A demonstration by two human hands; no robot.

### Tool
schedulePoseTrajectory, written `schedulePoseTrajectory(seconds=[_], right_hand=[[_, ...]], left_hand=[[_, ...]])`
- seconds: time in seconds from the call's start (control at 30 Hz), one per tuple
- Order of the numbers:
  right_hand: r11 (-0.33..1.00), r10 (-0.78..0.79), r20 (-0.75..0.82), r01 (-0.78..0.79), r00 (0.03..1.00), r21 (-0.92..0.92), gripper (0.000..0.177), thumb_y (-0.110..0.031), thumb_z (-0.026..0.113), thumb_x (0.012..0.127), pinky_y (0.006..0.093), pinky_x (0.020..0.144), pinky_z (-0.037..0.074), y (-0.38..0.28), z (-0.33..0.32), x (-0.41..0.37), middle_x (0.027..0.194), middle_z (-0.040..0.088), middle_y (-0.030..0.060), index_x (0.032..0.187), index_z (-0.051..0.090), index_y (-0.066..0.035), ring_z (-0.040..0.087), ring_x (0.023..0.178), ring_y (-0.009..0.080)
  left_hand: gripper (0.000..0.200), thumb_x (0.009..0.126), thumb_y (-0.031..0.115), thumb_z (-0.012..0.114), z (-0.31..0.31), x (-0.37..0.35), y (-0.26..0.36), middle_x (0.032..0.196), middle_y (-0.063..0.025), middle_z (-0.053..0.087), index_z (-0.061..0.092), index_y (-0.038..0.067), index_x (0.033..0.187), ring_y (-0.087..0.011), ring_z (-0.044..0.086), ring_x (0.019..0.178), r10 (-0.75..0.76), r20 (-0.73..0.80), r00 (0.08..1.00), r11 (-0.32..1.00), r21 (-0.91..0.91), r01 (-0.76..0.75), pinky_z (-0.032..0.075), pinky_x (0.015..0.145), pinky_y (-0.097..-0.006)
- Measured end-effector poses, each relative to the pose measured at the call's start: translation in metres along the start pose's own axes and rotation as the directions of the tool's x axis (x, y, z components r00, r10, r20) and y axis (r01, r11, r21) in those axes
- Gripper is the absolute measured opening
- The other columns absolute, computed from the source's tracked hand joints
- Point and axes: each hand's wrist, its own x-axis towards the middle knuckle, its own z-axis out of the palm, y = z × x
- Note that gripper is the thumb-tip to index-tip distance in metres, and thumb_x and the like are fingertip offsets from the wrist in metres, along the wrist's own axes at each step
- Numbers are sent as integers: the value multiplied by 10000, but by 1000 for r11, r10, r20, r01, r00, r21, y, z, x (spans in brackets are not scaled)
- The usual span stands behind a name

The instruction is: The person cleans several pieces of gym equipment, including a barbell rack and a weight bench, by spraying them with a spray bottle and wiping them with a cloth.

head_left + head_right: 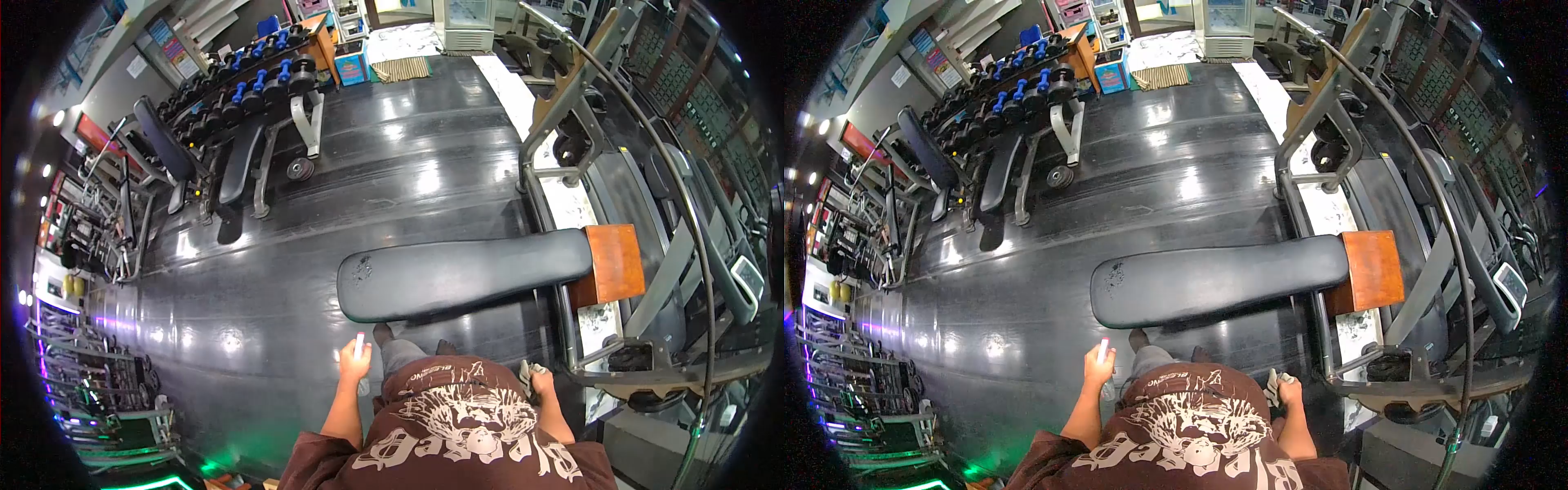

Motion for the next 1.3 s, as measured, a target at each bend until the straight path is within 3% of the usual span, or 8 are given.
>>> schedulePoseTrajectory(seconds=[0.1, 0.3, 0.37, 0.57, 0.73, 0.8, 0.97, 1.3], right_hand=[[999, 5, -46, -7, 999, -41, 425, -157, 712, 809, 384, 872, 540, 10, -1, 5, 1133, 715, 200, 1169, 659, 63, 695, 1042, 285], [987, 68, -28, -63, 997, 145, 455, -175, 730, 785, 389, 866, 541, 41, 1, 6, 1120, 718, 209, 1163, 658, 67, 702, 1025, 289], [1000, 28, -74, -28, 997, 1, 467, -210, 739, 775, 394, 877, 535, 53, 0, 7, 1106, 717, 229, 1133, 663, 80, 702, 1024, 307], [1000, -15, -100, 15, 995, 2, 426, -206, 731, 779, 374, 879, 532, 63, -4, 7, 1074, 733, 183, 1127, 686, 35, 700, 1010, 257], [900, -364, -123, 383, 923, 208, 257, -66, 652, 817, 335, 852, 517, -14, -13, 23, 974, 708, 82, 1070, 661, -18, 662, 915, 186], [851, -433, -90, 440, 897, 286, 308, -84, 649, 821, 326, 849, 510, -87, -23, -2, 1000, 701, 73, 1118, 633, -9, 648, 917, 173], [727, -536, 4, 459, 844, 510, 282, -36, 617, 846, 297, 862, 501, -197, -26, -37, 1019, 678, 46, 1127, 625, -6, 631, 943, 139], [678, -682, 130, 557, 719, 480, 286, -39, 633, 859, 287, 880, 495, -272, 10, -79, 1027, 667, 40, 1142, 612, -5, 625, 962, 127]], left_hand=[[248, 873, 232, 705, 12, 1, 18, 589, -121, 623, 620, 16, 786, -245, 655, 503, -26, 104, 994, 1000, 20, 24, 526, 522, -399], [230, 886, 225, 693, 32, 6, 38, 604, -116, 638, 629, 17, 813, -239, 661, 508, 12, 182, 983, 1000, 24, -17, 527, 522, -391], [225, 888, 223, 691, 33, 7, 55, 608, -116, 641, 630, 19, 817, -237, 660, 507, 40, 179, 983, 998, 31, -46, 526, 522, -389], [213, 886, 216, 690, 46, 20, 54, 602, -113, 636, 632, 22, 824, -232, 659, 501, 71, 181, 981, 997, -50, -63, 526, 516, -390], [203, 883, 200, 684, 46, 24, 70, 588, -100, 622, 623, 19, 812, -218, 644, 477, 47, 188, 981, 996, -87, -31, 519, 495, -374], [204, 882, 199, 684, 45, 27, 76, 588, -95, 620, 623, 19, 810, -207, 640, 473, 63, 185, 981, 993, -108, -44, 515, 488, -368], [209, 885, 195, 682, 45, 33, 75, 585, -86, 616, 619, 17, 797, -192, 626, 462, 42, 164, 986, 990, -137, -19, 505, 471, -359], [202, 888, 130, 694, 6, 22, 60, 571, -75, 594, 586, 13, 764, -174, 617, 455, -17, 17, 1000, 987, -159, 20, 505, 446, -348]])
